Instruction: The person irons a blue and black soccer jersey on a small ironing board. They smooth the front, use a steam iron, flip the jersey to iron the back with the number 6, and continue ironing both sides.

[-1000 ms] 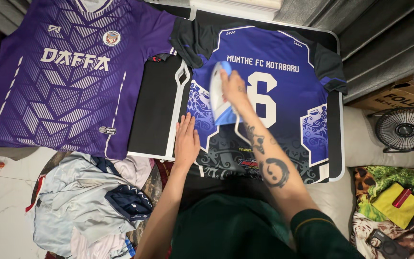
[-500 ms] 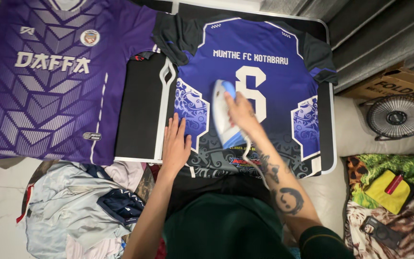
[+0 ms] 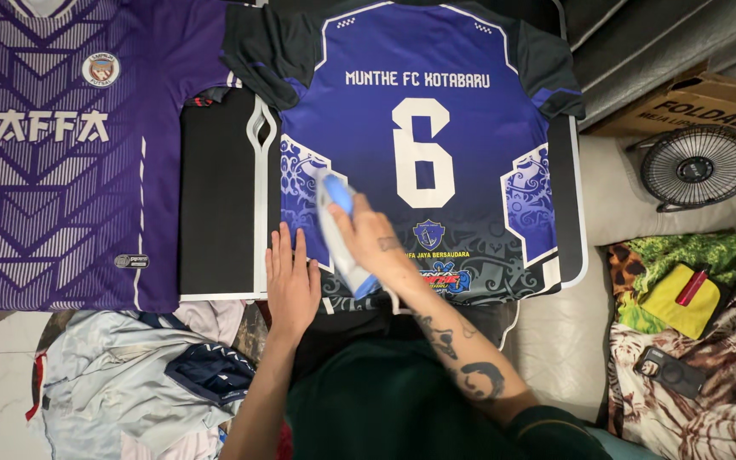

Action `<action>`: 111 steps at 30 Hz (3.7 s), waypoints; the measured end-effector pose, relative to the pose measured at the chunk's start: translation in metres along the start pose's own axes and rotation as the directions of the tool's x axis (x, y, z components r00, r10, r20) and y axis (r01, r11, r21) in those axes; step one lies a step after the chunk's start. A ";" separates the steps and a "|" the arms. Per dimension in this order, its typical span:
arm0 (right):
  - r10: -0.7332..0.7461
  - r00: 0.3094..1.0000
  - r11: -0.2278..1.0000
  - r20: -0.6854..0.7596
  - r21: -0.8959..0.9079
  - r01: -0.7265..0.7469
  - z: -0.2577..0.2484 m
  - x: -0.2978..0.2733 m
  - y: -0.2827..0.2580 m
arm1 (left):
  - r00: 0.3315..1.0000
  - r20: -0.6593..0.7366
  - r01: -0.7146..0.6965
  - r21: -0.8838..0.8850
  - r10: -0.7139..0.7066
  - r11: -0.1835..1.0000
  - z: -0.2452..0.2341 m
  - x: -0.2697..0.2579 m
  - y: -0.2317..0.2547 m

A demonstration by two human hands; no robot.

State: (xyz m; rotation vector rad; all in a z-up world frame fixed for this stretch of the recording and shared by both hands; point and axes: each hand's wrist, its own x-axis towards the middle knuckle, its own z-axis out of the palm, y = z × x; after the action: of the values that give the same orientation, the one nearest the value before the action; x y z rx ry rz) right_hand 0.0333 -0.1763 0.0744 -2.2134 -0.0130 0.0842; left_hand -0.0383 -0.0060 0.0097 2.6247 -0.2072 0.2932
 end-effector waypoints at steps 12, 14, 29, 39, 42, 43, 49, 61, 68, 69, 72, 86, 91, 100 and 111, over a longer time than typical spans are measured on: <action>0.434 0.888 0.900 -0.150 0.123 -0.419 -0.153 0.013 0.102 | 0.998 0.051 0.031 -0.039 -0.029 0.999 0.000 0.002 0.000; 0.440 0.884 0.888 -0.159 0.227 -0.401 -0.173 0.011 0.110 | 0.998 0.052 0.036 -0.056 -0.033 0.998 -0.001 0.002 -0.001; 0.331 0.943 0.928 0.019 0.175 -0.329 -0.127 0.013 0.074 | 0.996 -0.005 -0.093 -0.219 0.094 0.971 0.042 0.084 0.034; 0.307 0.950 0.938 -0.062 0.186 -0.291 -0.114 0.057 0.082 | 0.983 0.090 -0.156 -0.068 0.162 0.985 0.072 0.127 0.036; 0.306 0.943 0.941 -0.132 0.194 -0.278 -0.129 0.094 0.101 | 0.983 0.103 -0.151 -0.041 0.155 0.988 0.073 0.127 0.036; 0.307 0.940 0.938 -0.146 0.212 -0.274 -0.134 0.105 0.106 | 0.983 0.111 -0.143 -0.036 0.146 0.989 0.074 0.126 0.036; 0.303 0.947 0.918 -0.107 0.299 -0.259 -0.146 0.162 0.110 | 0.984 0.109 -0.139 -0.010 0.139 0.990 0.074 0.128 0.036; 0.177 0.982 0.960 0.060 0.211 -0.186 -0.080 0.149 0.069 | 0.988 0.089 -0.127 -0.016 0.128 0.992 0.079 0.126 0.034; 0.268 0.962 0.944 0.045 0.188 -0.271 -0.091 0.080 0.045 | 0.987 0.082 -0.136 -0.034 0.138 0.990 0.077 0.127 0.035; 0.279 0.960 0.941 0.027 0.190 -0.279 -0.094 0.080 0.047 | 0.987 0.088 -0.133 -0.038 0.136 0.990 0.077 0.125 0.035; 0.284 0.959 0.940 -0.021 0.203 -0.274 -0.101 0.096 0.058 | 0.987 0.098 -0.128 -0.035 0.131 0.991 0.075 0.127 0.035; 0.199 0.979 0.954 -0.042 0.237 -0.183 -0.107 0.252 0.074 | 0.986 0.136 -0.090 -0.039 0.095 0.995 0.072 0.130 0.038; 0.183 0.982 0.959 -0.047 0.227 -0.168 -0.104 0.239 0.071 | 0.988 0.123 -0.082 -0.066 0.090 0.994 0.073 0.128 0.038; 0.258 0.965 0.946 0.041 0.194 -0.261 -0.097 0.133 0.048 | 0.987 0.126 -0.091 -0.050 0.096 0.995 0.073 0.129 0.037; 0.268 0.959 0.931 0.089 0.233 -0.282 -0.096 0.139 0.041 | 0.987 0.119 -0.102 -0.049 0.107 0.994 0.072 0.129 0.037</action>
State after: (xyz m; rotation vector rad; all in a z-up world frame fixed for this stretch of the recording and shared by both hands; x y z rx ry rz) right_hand 0.1775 -0.2716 0.0915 -1.9529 0.2650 0.2879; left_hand 0.0911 -0.0856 -0.0040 2.5955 -0.3887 0.1616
